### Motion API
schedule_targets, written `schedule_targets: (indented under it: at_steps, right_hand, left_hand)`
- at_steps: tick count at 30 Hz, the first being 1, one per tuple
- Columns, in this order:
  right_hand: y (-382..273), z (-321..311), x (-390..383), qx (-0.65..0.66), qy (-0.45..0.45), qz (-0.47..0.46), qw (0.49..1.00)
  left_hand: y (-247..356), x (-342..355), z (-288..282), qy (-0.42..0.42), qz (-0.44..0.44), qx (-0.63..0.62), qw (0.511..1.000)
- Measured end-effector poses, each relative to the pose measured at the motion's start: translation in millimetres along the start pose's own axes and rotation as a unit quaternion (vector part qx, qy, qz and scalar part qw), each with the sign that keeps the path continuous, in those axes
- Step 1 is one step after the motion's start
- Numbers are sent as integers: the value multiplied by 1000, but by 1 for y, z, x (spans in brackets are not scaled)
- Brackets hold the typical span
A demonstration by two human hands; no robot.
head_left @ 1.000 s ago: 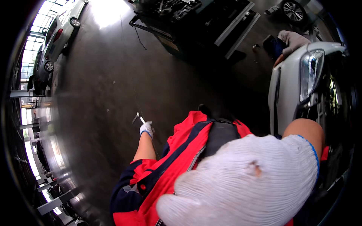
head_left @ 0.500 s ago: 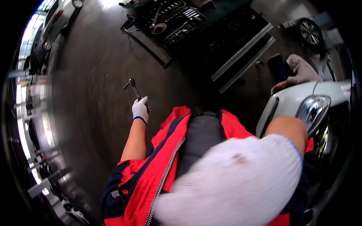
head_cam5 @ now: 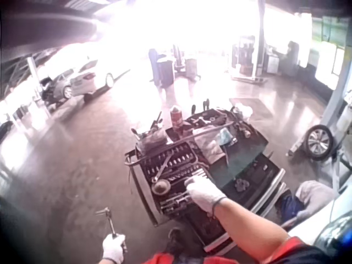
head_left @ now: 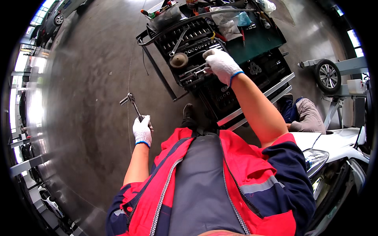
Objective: The person works under the hood of a white car in a garage, using a ratchet and a screwdriver to remove bolts and clips from the engine bay. They remove a plastic cover and a long black trim piece, placing them aside while another person works nearby.
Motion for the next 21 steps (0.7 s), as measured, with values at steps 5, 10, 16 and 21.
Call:
schedule_targets:
  at_steps: [5, 10, 16, 21]
  right_hand:
    - [-34, 16, 16, -337, 16, -104, 936]
    - [-25, -8, 13, -203, 19, -48, 978]
    - [3, -27, -19, 236, 97, 44, 966]
    - [8, 2, -15, 480, 89, -9, 873]
  left_hand:
    - [62, 30, 40, -68, 164, 116, 977]
    - [144, 30, 113, -174, 352, 263, 881]
    - [209, 12, 200, -333, 366, 338, 801]
    - [221, 23, 267, -420, 330, 389, 751]
Point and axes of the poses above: each hand's wrist, its own x-axis towards the middle knuckle, its own z-axis out of the palm, y = z × x, the point moved 8 cm from there along x, towards the middle knuckle, and after that the axes turned 2 degrees about -z, right-handed, at the moved point
